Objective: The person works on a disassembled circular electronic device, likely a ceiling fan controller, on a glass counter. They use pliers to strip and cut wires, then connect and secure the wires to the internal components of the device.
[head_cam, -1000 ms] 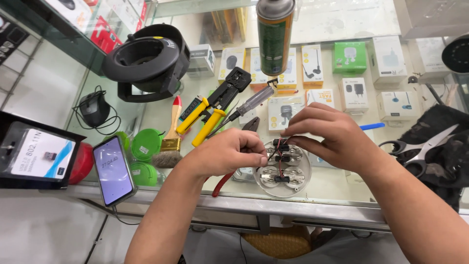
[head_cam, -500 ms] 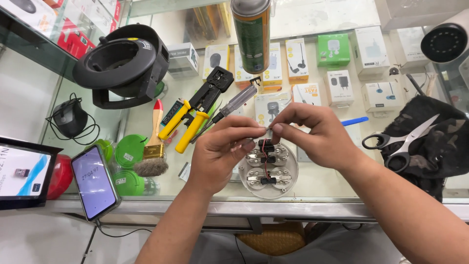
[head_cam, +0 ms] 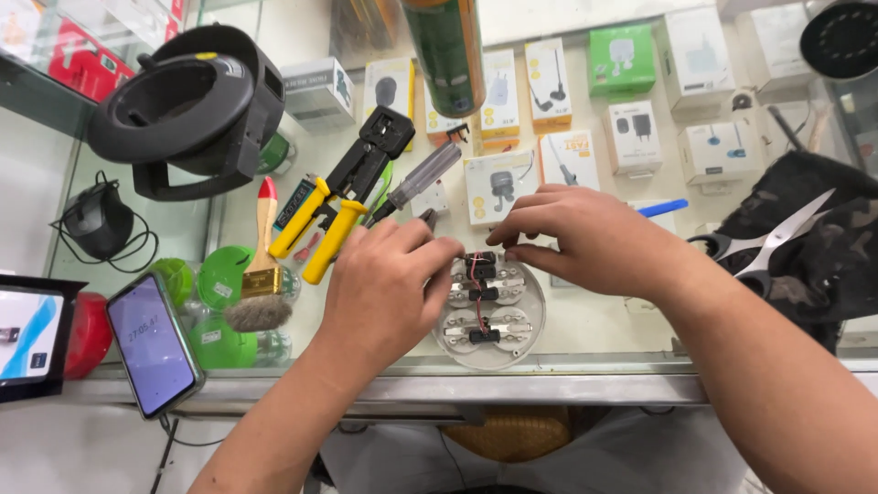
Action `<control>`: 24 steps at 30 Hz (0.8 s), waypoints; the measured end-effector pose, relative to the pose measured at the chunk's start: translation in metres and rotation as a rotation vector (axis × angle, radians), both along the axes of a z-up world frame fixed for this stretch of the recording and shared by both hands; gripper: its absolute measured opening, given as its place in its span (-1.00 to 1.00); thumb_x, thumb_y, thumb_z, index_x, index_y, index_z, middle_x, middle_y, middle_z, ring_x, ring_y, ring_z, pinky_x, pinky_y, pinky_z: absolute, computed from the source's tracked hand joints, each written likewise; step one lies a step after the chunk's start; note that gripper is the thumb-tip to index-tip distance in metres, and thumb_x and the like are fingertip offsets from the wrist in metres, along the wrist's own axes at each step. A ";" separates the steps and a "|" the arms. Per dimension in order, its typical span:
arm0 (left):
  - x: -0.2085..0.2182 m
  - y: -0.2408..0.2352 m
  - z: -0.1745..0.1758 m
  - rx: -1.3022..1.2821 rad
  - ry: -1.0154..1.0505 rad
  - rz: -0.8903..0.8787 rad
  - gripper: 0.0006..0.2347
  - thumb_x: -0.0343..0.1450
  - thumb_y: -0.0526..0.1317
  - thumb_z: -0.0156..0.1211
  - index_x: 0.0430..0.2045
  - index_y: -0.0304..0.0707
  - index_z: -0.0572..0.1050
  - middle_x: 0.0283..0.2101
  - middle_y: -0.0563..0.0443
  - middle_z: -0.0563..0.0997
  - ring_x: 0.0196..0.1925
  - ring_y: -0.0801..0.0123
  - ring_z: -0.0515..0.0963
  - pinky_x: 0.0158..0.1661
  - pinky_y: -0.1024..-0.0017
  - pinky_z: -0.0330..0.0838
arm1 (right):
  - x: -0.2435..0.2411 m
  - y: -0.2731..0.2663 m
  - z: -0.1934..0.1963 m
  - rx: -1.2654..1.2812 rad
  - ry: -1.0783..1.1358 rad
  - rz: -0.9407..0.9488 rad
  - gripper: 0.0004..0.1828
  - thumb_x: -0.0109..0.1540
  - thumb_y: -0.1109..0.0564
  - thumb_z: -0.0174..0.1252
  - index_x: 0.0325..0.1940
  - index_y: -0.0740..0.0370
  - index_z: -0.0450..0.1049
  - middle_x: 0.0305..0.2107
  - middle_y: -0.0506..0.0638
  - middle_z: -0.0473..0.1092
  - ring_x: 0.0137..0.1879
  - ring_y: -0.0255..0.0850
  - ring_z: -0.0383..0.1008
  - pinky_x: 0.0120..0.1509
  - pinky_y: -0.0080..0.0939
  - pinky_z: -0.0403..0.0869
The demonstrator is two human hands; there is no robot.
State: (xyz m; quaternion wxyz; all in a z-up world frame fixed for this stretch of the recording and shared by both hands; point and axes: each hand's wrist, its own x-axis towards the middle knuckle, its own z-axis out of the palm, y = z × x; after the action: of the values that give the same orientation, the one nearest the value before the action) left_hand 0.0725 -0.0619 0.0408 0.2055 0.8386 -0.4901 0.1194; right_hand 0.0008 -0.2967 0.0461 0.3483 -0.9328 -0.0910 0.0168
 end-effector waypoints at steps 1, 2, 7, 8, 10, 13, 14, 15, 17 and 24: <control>-0.001 -0.001 0.002 0.011 -0.138 -0.003 -0.97 0.38 -0.17 0.25 -0.39 0.08 0.59 -0.45 0.19 0.46 -0.39 0.25 0.49 -0.28 0.29 0.31 | 0.003 -0.001 0.002 -0.004 0.023 0.021 -0.89 0.27 0.11 0.18 -0.20 0.07 0.62 -0.29 -0.02 0.61 -0.10 -0.02 0.58 0.05 0.05 0.53; -0.001 -0.002 0.002 0.015 -0.139 0.003 -0.97 0.38 -0.17 0.25 -0.39 0.08 0.59 -0.45 0.19 0.46 -0.39 0.25 0.49 -0.28 0.29 0.31 | 0.003 -0.001 0.002 0.000 0.022 0.026 -0.89 0.27 0.11 0.18 -0.20 0.07 0.62 -0.29 -0.02 0.61 -0.10 -0.02 0.58 0.05 0.05 0.53; -0.001 -0.003 -0.002 -0.013 -0.162 0.058 -0.93 0.43 -0.08 0.17 -0.28 0.15 0.56 -0.47 0.24 0.47 -0.37 0.35 0.54 -0.09 0.28 0.25 | 0.001 -0.003 0.004 -0.047 0.162 0.000 -0.84 0.24 -0.02 0.22 -0.13 -0.04 0.60 -0.31 -0.14 0.61 -0.10 -0.15 0.61 0.04 -0.04 0.56; -0.005 -0.003 -0.005 -0.014 -0.162 0.061 -0.93 0.43 -0.08 0.17 -0.28 0.15 0.56 -0.47 0.24 0.47 -0.37 0.35 0.54 -0.09 0.28 0.25 | 0.000 -0.002 0.005 -0.049 0.162 0.003 -0.84 0.24 -0.02 0.22 -0.13 -0.04 0.60 -0.31 -0.14 0.61 -0.10 -0.15 0.61 0.04 -0.04 0.56; -0.011 -0.002 -0.011 -0.025 -0.107 0.093 -0.94 0.46 -0.09 0.11 -0.29 0.18 0.53 -0.49 0.31 0.48 -0.41 0.41 0.56 -0.12 0.33 0.25 | -0.002 -0.001 0.008 -0.046 0.199 0.014 -0.80 0.21 -0.02 0.25 -0.09 -0.05 0.59 -0.29 -0.17 0.62 -0.08 -0.16 0.61 0.02 -0.05 0.57; -0.018 -0.002 -0.018 -0.035 -0.114 0.152 -0.92 0.48 -0.09 0.06 -0.36 0.14 0.50 -0.55 0.30 0.43 -0.48 0.42 0.55 -0.20 0.40 0.26 | -0.003 -0.001 0.007 -0.084 0.153 0.016 -0.83 0.21 -0.01 0.27 -0.13 -0.05 0.59 -0.30 -0.20 0.62 -0.10 -0.18 0.60 0.00 -0.06 0.56; -0.018 -0.004 -0.019 -0.037 -0.111 0.157 -0.92 0.48 -0.09 0.06 -0.36 0.14 0.50 -0.55 0.30 0.43 -0.48 0.42 0.55 -0.20 0.40 0.26 | -0.003 0.000 0.006 -0.086 0.156 0.020 -0.83 0.21 -0.01 0.27 -0.13 -0.05 0.59 -0.30 -0.20 0.62 -0.10 -0.18 0.60 0.00 -0.06 0.56; -0.018 -0.004 -0.020 -0.035 -0.163 0.150 -0.93 0.47 -0.10 0.09 -0.37 0.11 0.51 -0.56 0.28 0.44 -0.47 0.41 0.54 -0.15 0.33 0.27 | -0.003 0.001 0.004 -0.078 0.138 0.023 -0.83 0.20 0.00 0.28 -0.13 -0.04 0.59 -0.29 -0.21 0.62 -0.09 -0.17 0.60 0.01 -0.06 0.56; -0.019 -0.006 -0.018 -0.030 -0.217 0.142 -0.93 0.46 -0.12 0.11 -0.38 0.08 0.53 -0.56 0.26 0.44 -0.45 0.40 0.53 -0.11 0.26 0.28 | -0.002 0.001 0.004 -0.066 0.119 0.025 -0.83 0.20 0.01 0.29 -0.14 -0.03 0.60 -0.28 -0.21 0.62 -0.08 -0.17 0.60 0.01 -0.06 0.56; -0.021 -0.011 -0.018 -0.040 -0.254 0.154 -0.92 0.45 -0.15 0.11 -0.41 0.02 0.53 -0.57 0.22 0.42 -0.43 0.38 0.53 -0.07 0.21 0.32 | -0.001 -0.003 -0.003 -0.023 0.088 0.033 -0.85 0.19 0.04 0.29 -0.16 -0.06 0.65 -0.32 -0.21 0.63 -0.07 -0.19 0.62 0.02 -0.08 0.56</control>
State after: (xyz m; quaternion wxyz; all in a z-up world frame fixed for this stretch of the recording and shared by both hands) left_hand 0.0517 -0.0727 0.0225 0.1487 0.8477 -0.4437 0.2498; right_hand 0.0001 -0.2998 0.0430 0.3410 -0.9334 -0.0908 0.0647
